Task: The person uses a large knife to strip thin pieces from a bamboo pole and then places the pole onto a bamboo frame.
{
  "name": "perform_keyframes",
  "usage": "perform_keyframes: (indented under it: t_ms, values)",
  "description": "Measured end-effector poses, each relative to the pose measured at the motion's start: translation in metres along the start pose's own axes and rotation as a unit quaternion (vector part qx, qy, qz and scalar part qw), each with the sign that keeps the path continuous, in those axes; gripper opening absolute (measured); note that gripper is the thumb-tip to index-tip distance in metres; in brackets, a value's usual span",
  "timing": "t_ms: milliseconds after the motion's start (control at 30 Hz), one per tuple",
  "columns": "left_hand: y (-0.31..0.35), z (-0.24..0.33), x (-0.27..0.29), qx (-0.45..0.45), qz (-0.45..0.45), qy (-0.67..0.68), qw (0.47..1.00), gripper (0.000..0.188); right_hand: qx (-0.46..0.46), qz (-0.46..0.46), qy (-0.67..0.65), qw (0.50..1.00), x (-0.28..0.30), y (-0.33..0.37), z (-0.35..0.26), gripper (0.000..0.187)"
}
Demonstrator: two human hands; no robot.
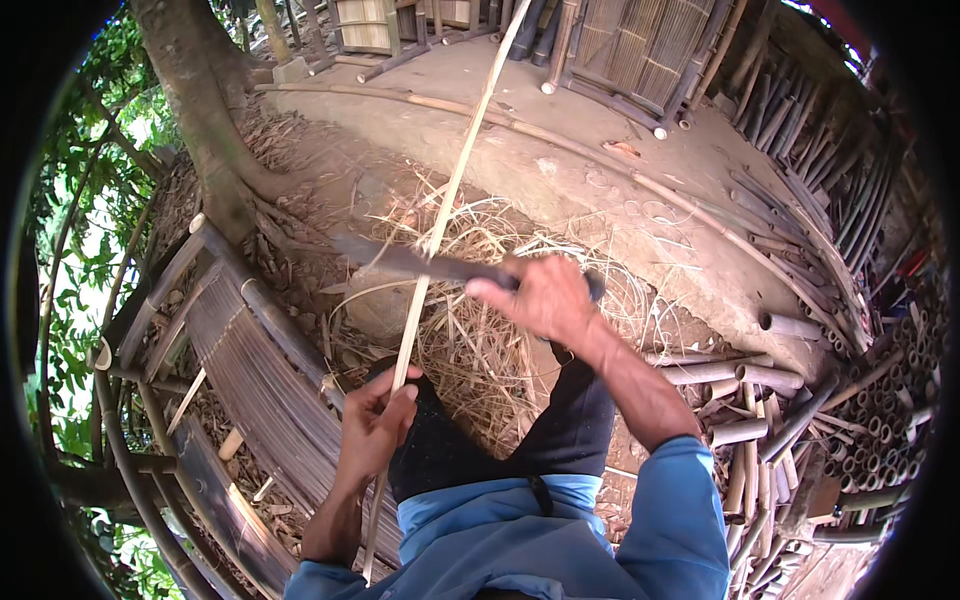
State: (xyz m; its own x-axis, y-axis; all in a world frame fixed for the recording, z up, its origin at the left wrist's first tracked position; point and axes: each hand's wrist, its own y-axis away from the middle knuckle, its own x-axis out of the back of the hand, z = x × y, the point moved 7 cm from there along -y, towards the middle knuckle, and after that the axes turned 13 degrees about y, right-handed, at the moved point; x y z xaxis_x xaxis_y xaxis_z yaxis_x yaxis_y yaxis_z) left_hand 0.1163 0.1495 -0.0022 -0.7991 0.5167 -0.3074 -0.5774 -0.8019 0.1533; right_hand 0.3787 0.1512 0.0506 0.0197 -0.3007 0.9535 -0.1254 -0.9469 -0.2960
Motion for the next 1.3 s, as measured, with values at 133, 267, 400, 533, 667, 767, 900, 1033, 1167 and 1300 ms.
perform_keyframes:
  t_ms: [133,267,400,533,667,767,900,1033,1167,1300]
  values:
    - [0.026,-0.006,0.012,-0.018,0.024,-0.016,0.999,0.022,-0.059,0.003,0.001,0.998,0.005,-0.031,0.051,0.081]
    - [0.049,-0.014,0.017,0.050,0.036,-0.010,0.998,0.022,-0.223,-0.004,0.019,0.975,0.020,-0.035,0.135,0.088]
    - [0.010,-0.008,0.017,0.027,0.046,0.007,0.999,0.025,-0.099,-0.027,0.009,0.995,0.002,-0.016,0.043,0.086]
    - [-0.020,-0.001,-0.001,-0.049,0.003,-0.021,0.999,0.027,0.094,0.009,-0.033,0.995,-0.013,0.031,-0.041,0.074]
    - [-0.011,-0.007,0.002,-0.007,0.024,-0.021,0.999,0.033,0.082,-0.009,-0.027,0.996,-0.014,0.030,-0.043,0.072]
    - [-0.001,-0.007,0.002,-0.028,0.032,-0.014,0.999,0.033,0.066,-0.008,0.006,0.998,-0.001,0.006,-0.017,0.073]
    - [0.011,0.003,0.016,-0.011,0.050,-0.028,0.998,0.029,0.022,-0.038,0.014,0.999,-0.004,-0.016,0.000,0.078]
    - [0.044,-0.007,0.034,0.048,0.068,0.007,0.997,0.025,-0.333,0.039,-0.060,0.940,0.020,-0.037,0.168,0.083]
    - [0.025,0.006,0.023,0.096,0.059,-0.003,0.994,0.030,-0.240,0.115,-0.098,0.959,0.017,-0.027,0.146,0.079]
    - [-0.012,0.017,0.013,0.002,0.007,-0.001,1.000,0.034,-0.055,-0.061,-0.099,0.992,-0.017,-0.005,0.000,0.075]
